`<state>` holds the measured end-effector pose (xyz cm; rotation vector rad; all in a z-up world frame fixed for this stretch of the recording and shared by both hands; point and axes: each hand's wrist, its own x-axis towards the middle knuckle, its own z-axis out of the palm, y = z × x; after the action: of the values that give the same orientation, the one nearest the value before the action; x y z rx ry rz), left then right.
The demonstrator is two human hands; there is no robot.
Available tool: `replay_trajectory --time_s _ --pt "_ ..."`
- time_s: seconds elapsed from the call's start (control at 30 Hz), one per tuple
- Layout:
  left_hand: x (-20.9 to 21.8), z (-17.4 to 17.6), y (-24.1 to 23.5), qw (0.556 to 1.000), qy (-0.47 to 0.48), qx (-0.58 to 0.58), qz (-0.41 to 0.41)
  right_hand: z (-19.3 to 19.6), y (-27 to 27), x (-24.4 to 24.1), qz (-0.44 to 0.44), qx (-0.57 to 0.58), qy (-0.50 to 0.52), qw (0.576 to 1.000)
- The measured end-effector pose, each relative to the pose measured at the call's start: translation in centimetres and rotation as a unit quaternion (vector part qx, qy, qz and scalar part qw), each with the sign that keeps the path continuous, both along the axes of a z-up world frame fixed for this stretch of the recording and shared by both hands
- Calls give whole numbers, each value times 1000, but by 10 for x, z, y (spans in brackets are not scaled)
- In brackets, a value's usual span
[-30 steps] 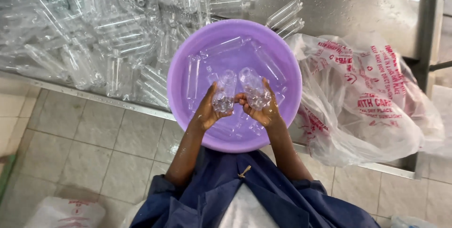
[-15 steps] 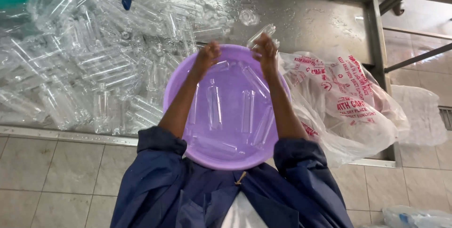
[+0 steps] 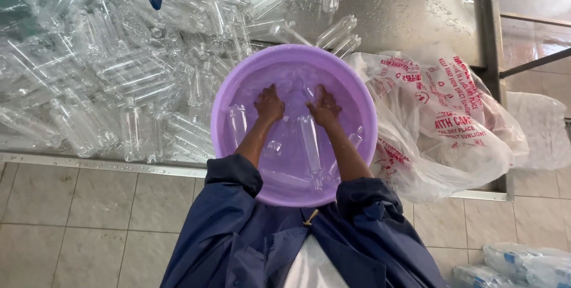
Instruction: The person washes clear plastic cups in a purple basin filled with water. They repeatedly pick up cups, rinse them by hand, and place them into a white plastic bag on the counter. The person also transfers additional cups from the bag into the basin to continue washing.
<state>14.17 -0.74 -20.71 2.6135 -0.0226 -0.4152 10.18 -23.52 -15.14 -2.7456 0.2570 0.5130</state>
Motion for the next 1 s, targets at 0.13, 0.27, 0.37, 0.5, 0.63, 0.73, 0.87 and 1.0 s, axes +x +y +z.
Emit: replay_trajectory --time_s 0.13,0.27,0.37,0.5,0.63,0.73,0.87,1.0 --pt "-15 -7 0 994 -34 100 -34 -30 2 6 32 -32 -66 997" --pt "-19 18 -3 999 20 1 37 -19 -2 1 10 38 -46 998" --pt "-10 -20 3 997 7 -59 52 -29 -9 6 24 -28 -17 999" --pt "-24 4 -2 998 -37 18 42 -10 5 -4 37 -24 -78 996" --pt "-32 18 -3 998 -12 -20 52 40 27 -14 -7 -74 -47 996" --pt "-25 7 -2 996 15 -16 88 31 12 -12 -69 37 -29 997" --pt "-26 6 19 932 -295 -209 -6 53 -10 -24 -44 338 -186 922" --pt "-31 138 9 863 -212 -459 16 87 -23 -7 40 524 -256 811"
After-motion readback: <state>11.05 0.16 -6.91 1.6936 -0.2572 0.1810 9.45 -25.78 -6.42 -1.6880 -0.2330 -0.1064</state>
